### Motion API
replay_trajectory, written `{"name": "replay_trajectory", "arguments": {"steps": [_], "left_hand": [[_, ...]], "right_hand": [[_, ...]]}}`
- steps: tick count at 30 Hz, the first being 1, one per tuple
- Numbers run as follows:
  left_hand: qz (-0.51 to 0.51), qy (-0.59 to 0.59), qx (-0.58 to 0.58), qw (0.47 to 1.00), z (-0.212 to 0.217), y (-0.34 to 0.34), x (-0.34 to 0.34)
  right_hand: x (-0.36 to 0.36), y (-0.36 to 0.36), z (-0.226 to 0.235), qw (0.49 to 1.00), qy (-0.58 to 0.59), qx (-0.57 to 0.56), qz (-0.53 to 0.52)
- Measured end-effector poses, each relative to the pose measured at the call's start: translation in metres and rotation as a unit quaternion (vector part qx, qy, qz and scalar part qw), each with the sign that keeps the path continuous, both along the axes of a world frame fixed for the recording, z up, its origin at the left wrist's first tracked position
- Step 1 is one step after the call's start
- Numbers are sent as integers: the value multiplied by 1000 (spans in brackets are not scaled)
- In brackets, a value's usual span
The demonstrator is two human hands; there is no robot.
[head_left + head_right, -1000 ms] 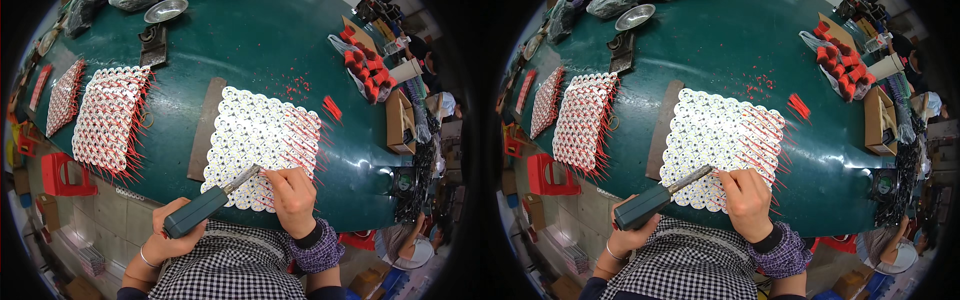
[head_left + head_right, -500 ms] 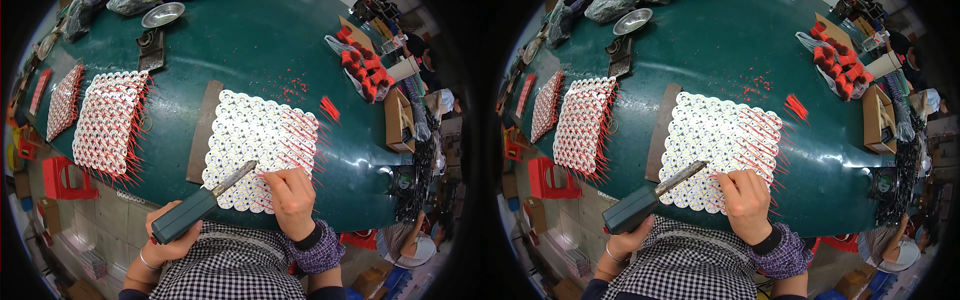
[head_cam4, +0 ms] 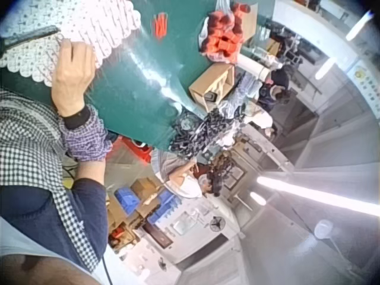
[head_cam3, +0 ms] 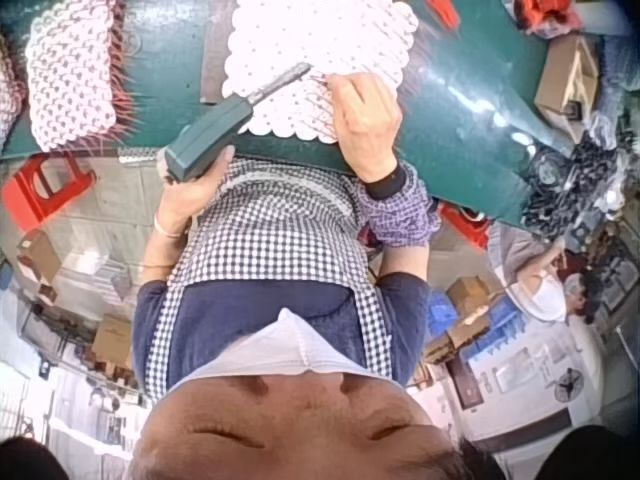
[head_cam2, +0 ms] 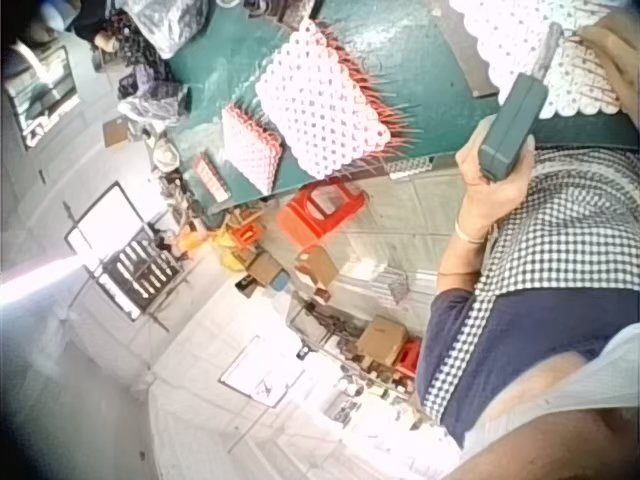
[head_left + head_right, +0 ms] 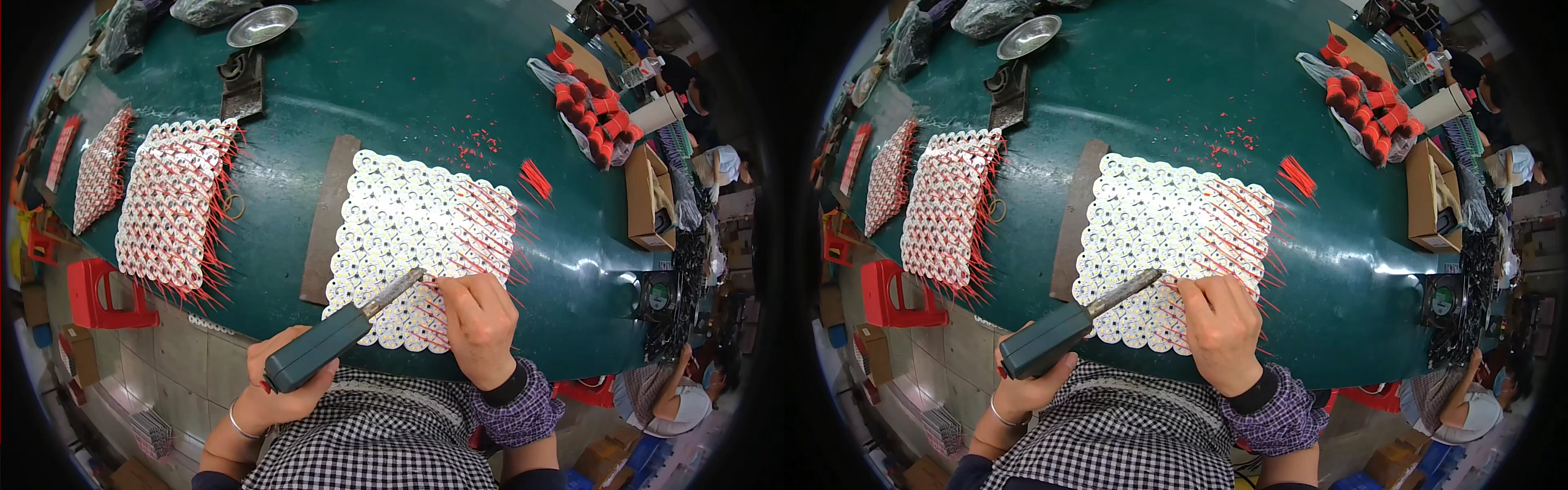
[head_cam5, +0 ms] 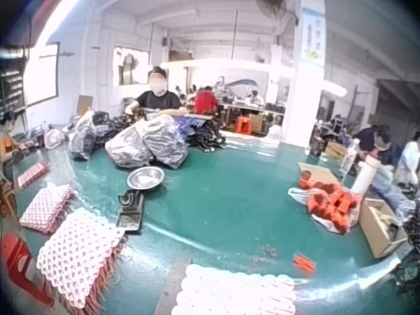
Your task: The person solders wires onto circular LED boards using a soldering iron, repeatedly picking up wires to attach them to the boards, and rotating the LED panel to solder the opposite side.
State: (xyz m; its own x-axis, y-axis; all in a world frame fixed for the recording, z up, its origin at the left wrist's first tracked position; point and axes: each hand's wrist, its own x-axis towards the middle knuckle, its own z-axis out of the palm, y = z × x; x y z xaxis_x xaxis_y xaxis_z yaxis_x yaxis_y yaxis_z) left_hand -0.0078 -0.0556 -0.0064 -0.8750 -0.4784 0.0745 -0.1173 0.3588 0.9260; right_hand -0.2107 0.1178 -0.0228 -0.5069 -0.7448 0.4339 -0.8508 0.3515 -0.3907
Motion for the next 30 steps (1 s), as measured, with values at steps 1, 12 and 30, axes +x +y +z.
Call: {"name": "replay_trajectory", "arguments": {"steps": [1,12,30], "left_hand": [[-2,6,3,1000,-1,0,0],[-3,-5,32,999,-3,-1,-6],[55,9,13,998,-13,-7,8]], "right_hand": [[0,0,0,1000,1,1,4],[1,-1,3,1000,-8,11,0],[-14,-13,30,999,-29,11,24]]}}
